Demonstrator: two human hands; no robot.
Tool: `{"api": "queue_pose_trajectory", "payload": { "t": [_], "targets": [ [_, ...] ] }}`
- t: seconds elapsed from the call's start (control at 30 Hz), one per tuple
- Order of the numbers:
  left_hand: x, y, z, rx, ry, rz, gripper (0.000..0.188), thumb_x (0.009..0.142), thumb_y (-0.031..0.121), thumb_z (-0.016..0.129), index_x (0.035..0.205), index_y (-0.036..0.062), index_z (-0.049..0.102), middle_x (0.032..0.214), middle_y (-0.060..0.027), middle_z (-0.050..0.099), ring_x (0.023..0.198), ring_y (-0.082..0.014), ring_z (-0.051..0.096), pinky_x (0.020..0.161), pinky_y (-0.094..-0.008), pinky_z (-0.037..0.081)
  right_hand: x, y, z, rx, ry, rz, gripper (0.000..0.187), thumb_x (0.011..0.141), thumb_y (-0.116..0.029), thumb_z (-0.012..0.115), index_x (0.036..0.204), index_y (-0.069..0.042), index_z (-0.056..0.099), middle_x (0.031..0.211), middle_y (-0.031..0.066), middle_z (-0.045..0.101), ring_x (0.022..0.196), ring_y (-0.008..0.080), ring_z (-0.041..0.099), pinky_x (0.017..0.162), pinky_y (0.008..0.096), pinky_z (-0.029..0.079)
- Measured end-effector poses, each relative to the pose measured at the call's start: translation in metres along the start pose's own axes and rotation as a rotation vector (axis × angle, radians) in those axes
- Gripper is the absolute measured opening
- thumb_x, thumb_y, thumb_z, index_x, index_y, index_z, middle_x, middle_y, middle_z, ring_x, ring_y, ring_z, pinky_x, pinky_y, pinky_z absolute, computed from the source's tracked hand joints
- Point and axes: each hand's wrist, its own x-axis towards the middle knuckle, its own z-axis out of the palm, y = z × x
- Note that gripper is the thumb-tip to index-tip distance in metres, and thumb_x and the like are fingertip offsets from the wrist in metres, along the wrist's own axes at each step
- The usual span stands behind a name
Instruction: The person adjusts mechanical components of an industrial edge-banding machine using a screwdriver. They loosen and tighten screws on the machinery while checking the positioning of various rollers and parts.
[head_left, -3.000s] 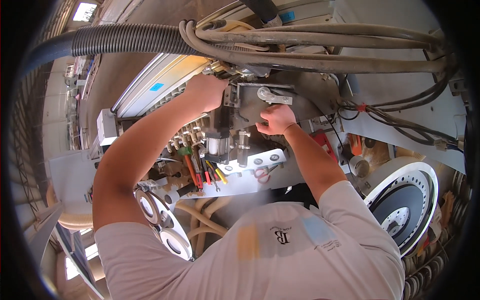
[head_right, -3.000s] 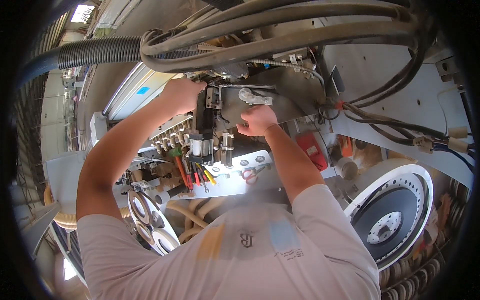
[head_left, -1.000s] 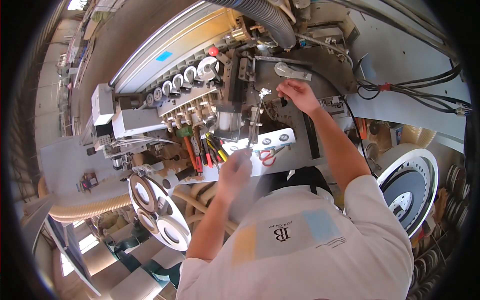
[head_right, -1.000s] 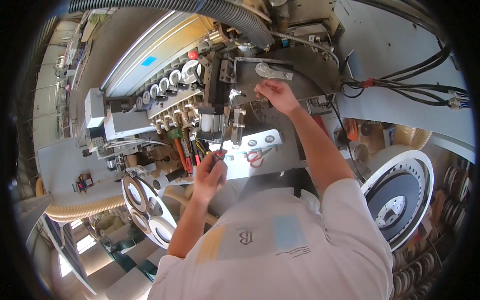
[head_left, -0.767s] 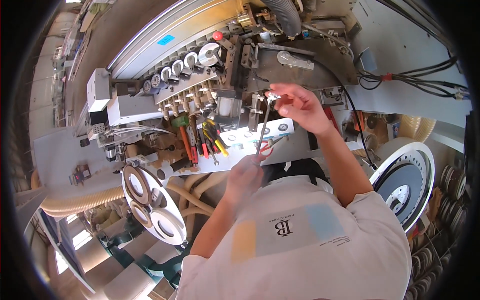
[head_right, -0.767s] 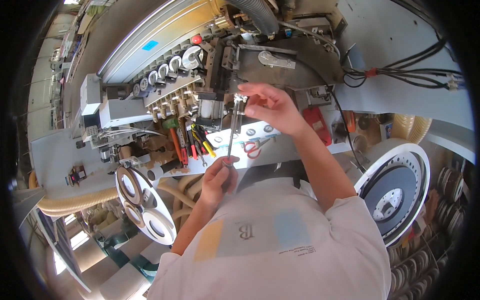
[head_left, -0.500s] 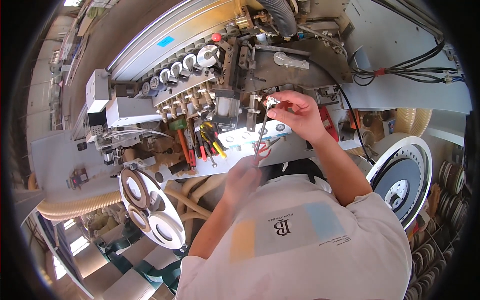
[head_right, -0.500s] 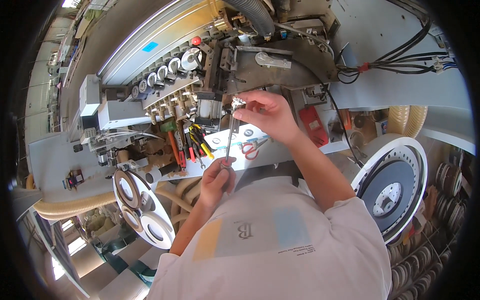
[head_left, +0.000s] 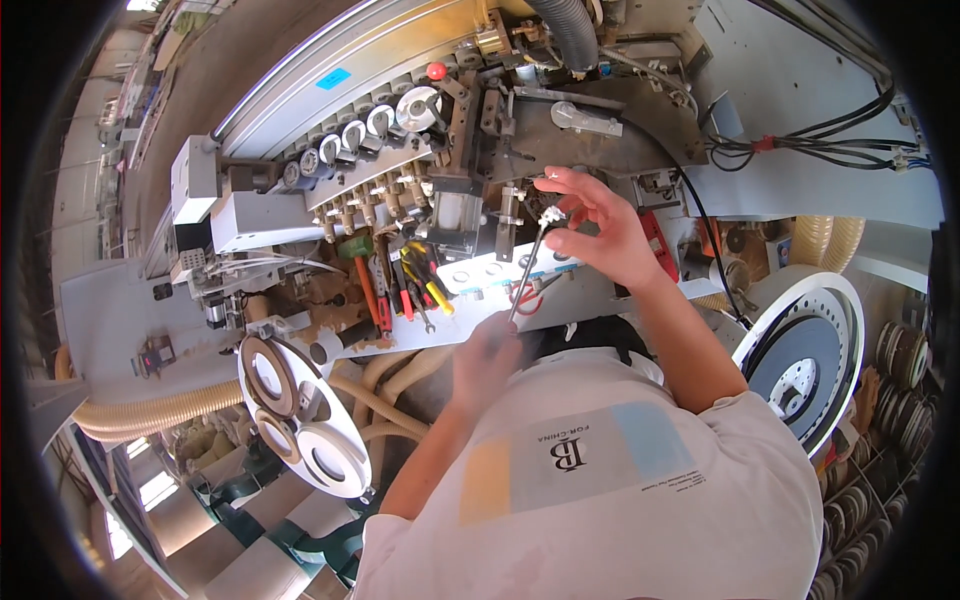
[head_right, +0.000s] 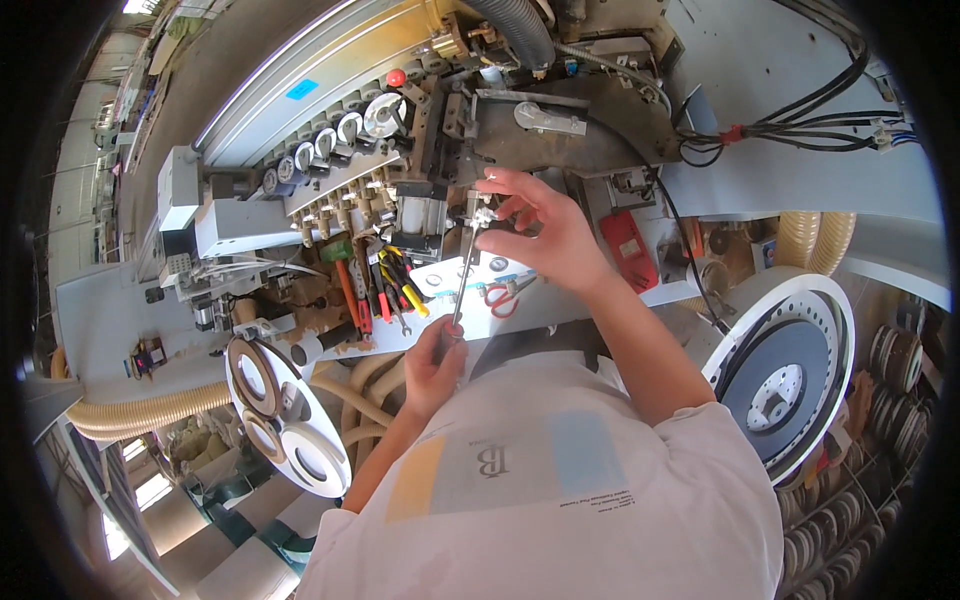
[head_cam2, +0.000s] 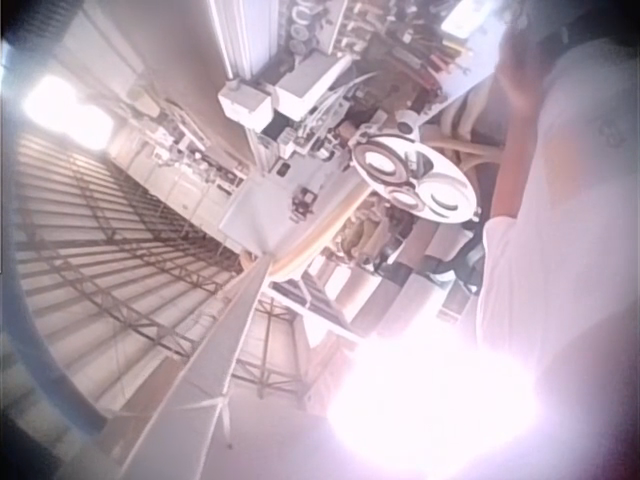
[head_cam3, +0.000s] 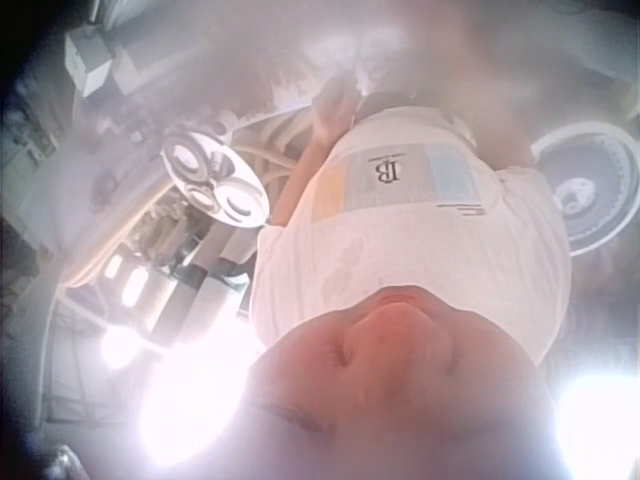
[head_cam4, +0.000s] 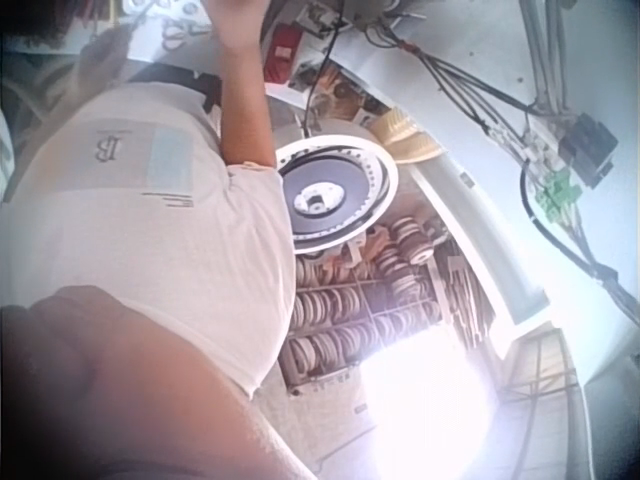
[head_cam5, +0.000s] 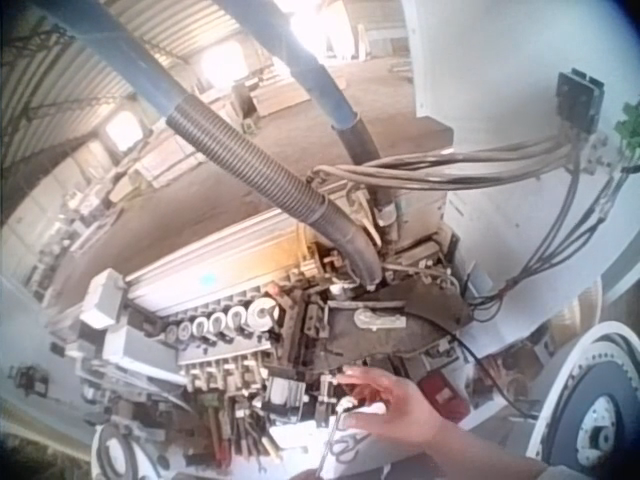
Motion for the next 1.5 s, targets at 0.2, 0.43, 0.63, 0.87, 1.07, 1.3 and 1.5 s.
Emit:
{"api": "queue_pose_trajectory", "payload": {
  "t": [0.2, 0.43, 0.63, 0.87, 1.07, 1.3, 1.5],
  "targets": [
    [-0.001, -0.009, 0.002, -0.152, 0.081, -0.030, 0.037, 0.101, -0.002, 0.058, 0.138, -0.0018, 0.054, 0.089, 0.0018, 0.059, 0.069, -0.0040, 0.053, 0.061, -0.0216, 0.044, 0.005, 0.031, -0.015, 0.445, 0.046, 0.153, 0.020, 0.102, -0.023, 0.069, 0.112, -0.005, 0.067, 0.101, 0.0042, 0.071, 0.083, 0.0103, 0.061, 0.078, 0.0246, 0.050],
    [0.003, -0.016, 0.000, -0.240, 0.064, -0.087, 0.035, 0.102, 0.000, 0.057, 0.137, -0.0031, 0.056, 0.090, 0.0018, 0.059, 0.069, -0.0040, 0.053, 0.061, -0.0211, 0.043, -0.008, 0.107, -0.039, 0.096, 0.097, 0.395, 0.029, 0.106, -0.027, 0.063, 0.088, -0.005, 0.065, 0.072, -0.0032, 0.060, 0.065, 0.0069, 0.055, 0.059, 0.0265, 0.043],
    [0.002, -0.038, 0.002, -0.016, 0.118, -0.058, 0.032, 0.101, 0.002, 0.059, 0.133, -0.0017, 0.058, 0.086, 0.0036, 0.057, 0.067, -0.0034, 0.052, 0.060, -0.0204, 0.042, -0.037, 0.131, -0.037, -0.052, 0.044, 0.485, 0.030, 0.099, -0.027, 0.071, 0.089, 0.001, 0.073, 0.075, 0.0029, 0.070, 0.066, 0.0071, 0.060, 0.062, 0.0261, 0.047],
    [0.005, -0.033, 0.003, 0.097, 0.095, -0.083, 0.026, 0.101, 0.002, 0.059, 0.127, 0.0008, 0.059, 0.080, 0.0039, 0.056, 0.064, -0.0031, 0.051, 0.058, -0.0210, 0.041, -0.027, 0.123, -0.038, -0.188, 0.123, 0.534, 0.031, 0.092, -0.028, 0.080, 0.083, 0.000, 0.073, 0.074, 0.0049, 0.071, 0.067, 0.0100, 0.062, 0.064, 0.0277, 0.049],
    [0.012, -0.029, 0.004, -0.010, 0.074, -0.097, 0.026, 0.101, 0.003, 0.059, 0.127, 0.0022, 0.059, 0.079, 0.0030, 0.056, 0.063, -0.0041, 0.051, 0.057, -0.0216, 0.041, -0.008, 0.109, -0.047, -0.095, 0.044, 0.579, 0.038, 0.098, -0.035, 0.072, 0.082, 0.000, 0.070, 0.073, 0.0048, 0.070, 0.067, 0.0110, 0.063, 0.066, 0.0280, 0.051],
    [0.016, -0.017, 0.002, -0.079, 0.065, -0.146, 0.025, 0.100, 0.007, 0.061, 0.125, 0.0030, 0.060, 0.079, 0.0015, 0.059, 0.064, -0.0046, 0.053, 0.058, -0.0231, 0.043, -0.005, 0.096, -0.032, -0.173, 0.110, 0.457, 0.035, 0.098, -0.032, 0.072, 0.085, 0.001, 0.072, 0.073, 0.0033, 0.071, 0.064, 0.0078, 0.060, 0.063, 0.0254, 0.049],
    [0.016, -0.011, -0.001, -0.123, 0.061, -0.255, 0.029, 0.100, 0.009, 0.062, 0.128, 0.0026, 0.060, 0.082, 0.0015, 0.062, 0.066, -0.0043, 0.054, 0.059, -0.0236, 0.044, 0.003, 0.086, -0.033, -0.162, 0.095, 0.566, 0.025, 0.096, -0.021, 0.075, 0.080, -0.002, 0.070, 0.069, 0.0007, 0.068, 0.065, 0.0070, 0.059, 0.061, 0.0234, 0.047]
  ]
}}
